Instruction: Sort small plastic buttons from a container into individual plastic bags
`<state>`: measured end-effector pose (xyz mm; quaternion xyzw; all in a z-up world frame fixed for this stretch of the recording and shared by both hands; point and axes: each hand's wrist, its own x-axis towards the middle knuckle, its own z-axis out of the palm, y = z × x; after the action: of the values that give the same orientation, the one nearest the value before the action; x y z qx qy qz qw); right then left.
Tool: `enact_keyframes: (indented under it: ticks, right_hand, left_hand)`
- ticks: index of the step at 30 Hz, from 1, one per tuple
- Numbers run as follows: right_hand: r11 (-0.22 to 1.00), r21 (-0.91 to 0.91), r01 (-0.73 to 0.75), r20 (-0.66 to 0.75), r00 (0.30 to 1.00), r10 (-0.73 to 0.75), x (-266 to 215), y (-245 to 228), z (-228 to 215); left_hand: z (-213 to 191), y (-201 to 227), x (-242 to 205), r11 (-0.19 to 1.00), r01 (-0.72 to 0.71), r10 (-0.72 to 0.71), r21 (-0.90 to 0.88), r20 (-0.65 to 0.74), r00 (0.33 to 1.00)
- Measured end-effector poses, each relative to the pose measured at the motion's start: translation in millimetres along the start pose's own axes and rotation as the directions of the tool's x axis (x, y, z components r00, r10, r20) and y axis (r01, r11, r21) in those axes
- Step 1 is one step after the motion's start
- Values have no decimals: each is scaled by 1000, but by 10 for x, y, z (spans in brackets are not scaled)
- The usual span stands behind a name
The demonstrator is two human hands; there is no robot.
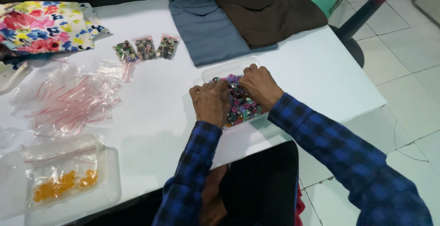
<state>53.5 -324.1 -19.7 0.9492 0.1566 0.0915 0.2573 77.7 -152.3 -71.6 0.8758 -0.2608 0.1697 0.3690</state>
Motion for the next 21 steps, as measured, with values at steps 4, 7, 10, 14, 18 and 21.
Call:
enact_keyframes:
  ticks: [4,7,10,14,18,21]
  right_hand:
    - [999,-34,12,-104,994,-15,46,44,539]
    - [998,-40,44,-190,981,-51,112,87,662]
    - [997,-28,74,-161,984,-78,109,125,631]
    - [994,-5,110,-157,982,-109,32,125,530]
    - [993,-38,108,-143,983,-112,38,115,536]
    - [995,88,53,27,998,-56,65,229,292]
  left_hand:
    - [90,-116,-30,993,-70,71,94,-5,997]
    - [104,-113,-4,981,-59,60,187,3,998]
    - [81,-129,4,980,-96,97,172,6,995]
    - [20,-103,-28,990,-96,94,106,30,995]
    - [111,-196,-15,991,-89,81,96,84,993]
    - [34,-145,-23,996,-81,79,33,58,995]
